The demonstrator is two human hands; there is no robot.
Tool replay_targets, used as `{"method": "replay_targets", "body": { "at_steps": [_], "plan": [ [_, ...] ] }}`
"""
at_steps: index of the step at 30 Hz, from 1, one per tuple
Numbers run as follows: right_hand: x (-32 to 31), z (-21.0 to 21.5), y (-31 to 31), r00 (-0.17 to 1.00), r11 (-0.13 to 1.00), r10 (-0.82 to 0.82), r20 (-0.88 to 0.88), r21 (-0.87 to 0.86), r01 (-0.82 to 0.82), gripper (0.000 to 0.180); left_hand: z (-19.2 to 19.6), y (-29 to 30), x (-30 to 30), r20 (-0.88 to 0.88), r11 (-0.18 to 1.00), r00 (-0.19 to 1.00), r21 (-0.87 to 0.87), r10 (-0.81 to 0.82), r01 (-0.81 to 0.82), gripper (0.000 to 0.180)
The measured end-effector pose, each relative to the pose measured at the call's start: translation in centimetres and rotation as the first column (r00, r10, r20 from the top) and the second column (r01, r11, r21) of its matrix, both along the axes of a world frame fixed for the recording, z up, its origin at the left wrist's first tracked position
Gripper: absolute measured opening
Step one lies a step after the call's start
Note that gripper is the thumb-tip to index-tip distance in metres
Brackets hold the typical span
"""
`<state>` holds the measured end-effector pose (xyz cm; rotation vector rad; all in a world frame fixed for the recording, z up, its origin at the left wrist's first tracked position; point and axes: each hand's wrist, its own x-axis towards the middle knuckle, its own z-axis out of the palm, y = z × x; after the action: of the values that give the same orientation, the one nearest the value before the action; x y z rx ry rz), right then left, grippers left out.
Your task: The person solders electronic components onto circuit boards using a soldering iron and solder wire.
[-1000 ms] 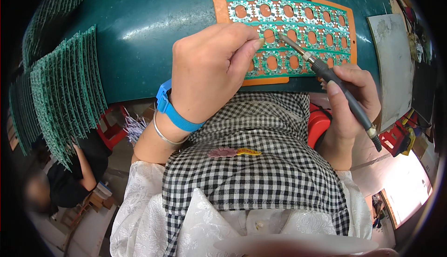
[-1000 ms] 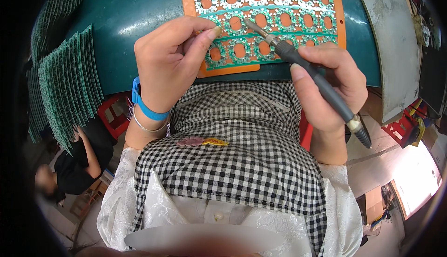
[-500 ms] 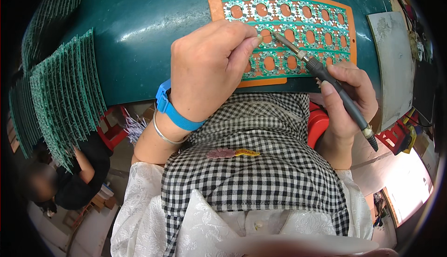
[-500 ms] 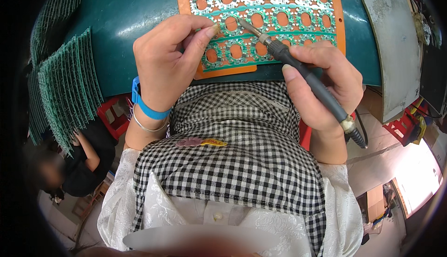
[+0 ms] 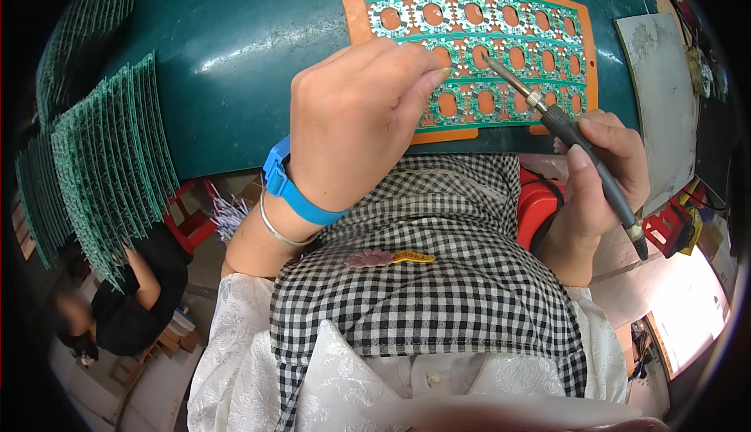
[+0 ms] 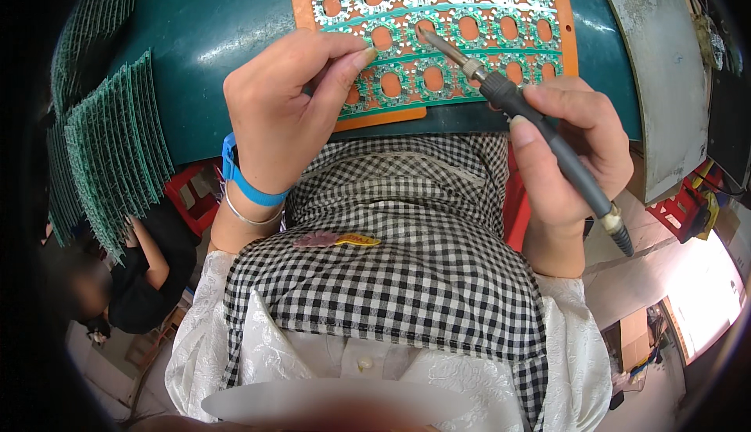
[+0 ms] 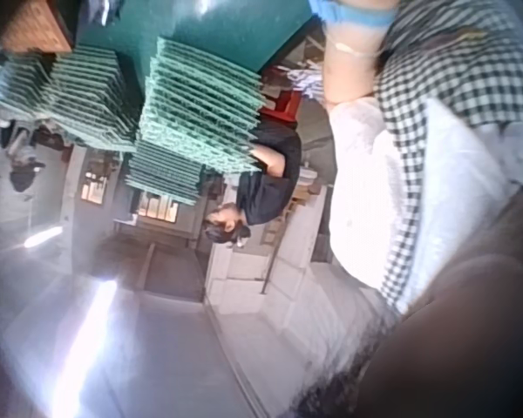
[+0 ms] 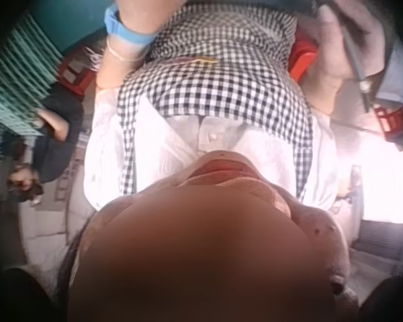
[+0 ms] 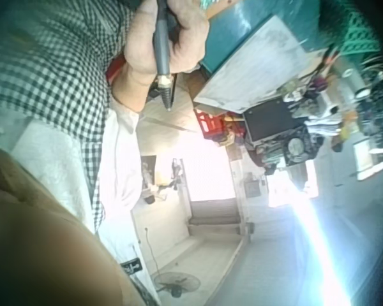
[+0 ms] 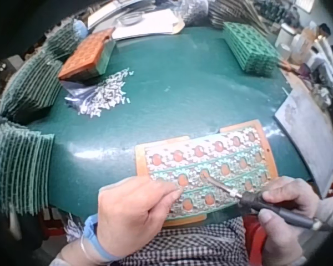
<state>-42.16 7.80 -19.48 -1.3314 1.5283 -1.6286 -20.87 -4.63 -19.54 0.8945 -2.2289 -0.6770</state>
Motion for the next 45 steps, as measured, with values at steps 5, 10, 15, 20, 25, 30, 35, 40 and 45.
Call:
{"method": "replay_targets", "body": {
  "at_steps": [5,10,15,20,25,30,35,40,45],
  "plan": [
    [-0.4,-0.4,-0.1,0.996,0.997,0.043,-0.081,0.061,-0.038,0.022,-0.5,-0.3,-0.9,0.056,0.998,0.998,-0.049,-0.030,0.033,0.008],
    [-0.2,-0.3,-0.5,0.981,0.996,0.082,-0.176,-0.006,-0.084,0.020,-0.8,-0.2,-1.0,0.078,0.999,0.996,-0.035,-0.035,0.038,0.008],
    [0.2,0.5,-0.3,0.967,0.998,0.066,-0.248,0.027,-0.061,0.018,-0.4,0.0,-1.1,0.070,0.998,0.996,-0.012,-0.054,0.055,0.009],
    [0.0,0.3,0.4,0.997,0.999,-0.042,-0.057,-0.016,0.041,0.020,1.2,0.5,-0.3,0.070,0.990,0.997,0.139,-0.023,0.013,0.006],
    [-1.7,0.0,0.4,0.997,0.998,-0.040,-0.065,-0.056,0.036,0.024,1.2,0.2,-0.9,-0.075,0.995,0.997,0.097,-0.027,0.034,0.005],
    [-2.3,-0.2,0.0,0.998,0.998,0.038,-0.041,-0.046,-0.039,0.022,0.6,0.2,-1.9,-0.017,0.998,0.999,0.043,-0.045,0.046,0.006],
    [-1.9,-0.2,-0.2,0.995,0.998,0.054,-0.083,-0.013,-0.055,0.023,-0.1,-0.2,-2.3,0.003,0.998,0.999,-0.049,-0.033,0.033,0.008],
    [-1.9,-0.3,-0.5,0.992,0.996,0.086,-0.095,0.000,-0.086,0.024,-0.5,-0.2,-2.5,0.024,0.998,0.999,-0.056,-0.039,0.041,0.009],
    [-1.8,-0.3,-0.6,0.992,0.998,0.068,-0.103,0.012,-0.067,0.023,-0.7,-0.2,-2.8,0.046,0.997,0.999,-0.071,-0.026,0.029,0.009]
  ]
}}
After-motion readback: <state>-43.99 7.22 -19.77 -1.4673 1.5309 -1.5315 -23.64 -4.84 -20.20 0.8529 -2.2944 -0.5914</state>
